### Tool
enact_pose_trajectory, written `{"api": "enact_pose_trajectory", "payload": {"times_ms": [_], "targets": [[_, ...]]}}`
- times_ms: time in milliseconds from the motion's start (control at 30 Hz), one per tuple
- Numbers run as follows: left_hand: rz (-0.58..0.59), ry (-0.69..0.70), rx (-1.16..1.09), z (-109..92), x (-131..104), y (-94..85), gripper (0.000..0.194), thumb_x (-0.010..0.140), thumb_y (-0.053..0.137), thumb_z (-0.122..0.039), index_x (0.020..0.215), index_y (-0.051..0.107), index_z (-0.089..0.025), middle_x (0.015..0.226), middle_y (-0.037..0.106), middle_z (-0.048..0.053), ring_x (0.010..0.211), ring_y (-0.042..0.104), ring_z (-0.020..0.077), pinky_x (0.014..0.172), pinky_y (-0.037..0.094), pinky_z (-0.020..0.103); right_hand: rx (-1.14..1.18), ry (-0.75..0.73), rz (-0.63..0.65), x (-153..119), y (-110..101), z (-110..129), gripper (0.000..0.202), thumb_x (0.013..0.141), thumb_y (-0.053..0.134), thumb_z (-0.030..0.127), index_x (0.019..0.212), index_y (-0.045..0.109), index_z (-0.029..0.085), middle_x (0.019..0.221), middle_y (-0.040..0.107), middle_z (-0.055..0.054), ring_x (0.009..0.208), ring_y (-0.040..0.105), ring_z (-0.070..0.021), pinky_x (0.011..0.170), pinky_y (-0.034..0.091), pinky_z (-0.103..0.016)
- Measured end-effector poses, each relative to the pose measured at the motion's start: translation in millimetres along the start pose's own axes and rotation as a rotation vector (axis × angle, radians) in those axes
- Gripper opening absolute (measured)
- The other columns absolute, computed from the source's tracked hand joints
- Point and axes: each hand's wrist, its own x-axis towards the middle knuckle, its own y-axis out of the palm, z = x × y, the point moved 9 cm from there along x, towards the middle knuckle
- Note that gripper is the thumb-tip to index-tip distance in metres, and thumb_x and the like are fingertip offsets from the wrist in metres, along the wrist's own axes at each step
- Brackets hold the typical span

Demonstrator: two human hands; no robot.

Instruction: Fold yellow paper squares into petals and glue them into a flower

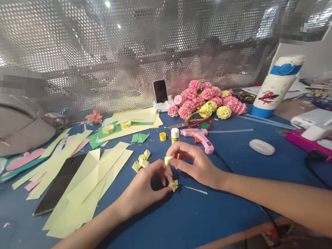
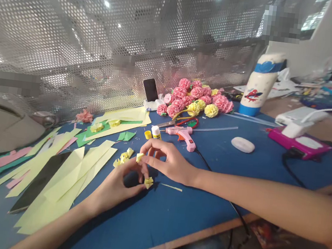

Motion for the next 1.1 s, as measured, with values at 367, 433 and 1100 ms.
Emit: {"api": "enact_pose_trajectory", "payload": {"times_ms": [367,433,1100], "targets": [[-0.497,0.151,0.088,-6,-12,-60.0,0.017,0.082,0.064,-0.009,0.092,0.068,-0.023,0.092,0.069,0.0,0.089,0.064,0.0168,0.082,0.05,0.029,0.239,0.166,0.035,1,10,-16,0.029,0.088,0.073,0.043,0.091,0.062,0.017,0.072,0.056,0.004,0.059,0.047,-0.0077,0.053,0.036,-0.022],[-0.515,0.169,0.099,-8,-14,-60.8,0.019,0.082,0.064,-0.008,0.093,0.069,-0.023,0.094,0.07,0.001,0.091,0.065,0.0174,0.082,0.051,0.029,0.291,0.218,0.077,-1,18,-21,0.033,0.085,0.075,0.046,0.091,0.063,0.016,0.067,0.058,0.004,0.055,0.049,-0.0074,0.051,0.035,-0.022],[-0.509,0.295,0.295,-30,-21,-53.9,0.015,0.089,0.065,-0.01,0.095,0.071,-0.022,0.095,0.071,0.003,0.089,0.066,0.017,0.081,0.052,0.03,0.413,0.355,0.127,-7,29,-32,0.031,0.084,0.079,0.04,0.09,0.062,0.014,0.088,0.077,-0.007,0.055,0.06,-0.0069,0.049,0.037,-0.02]]}}
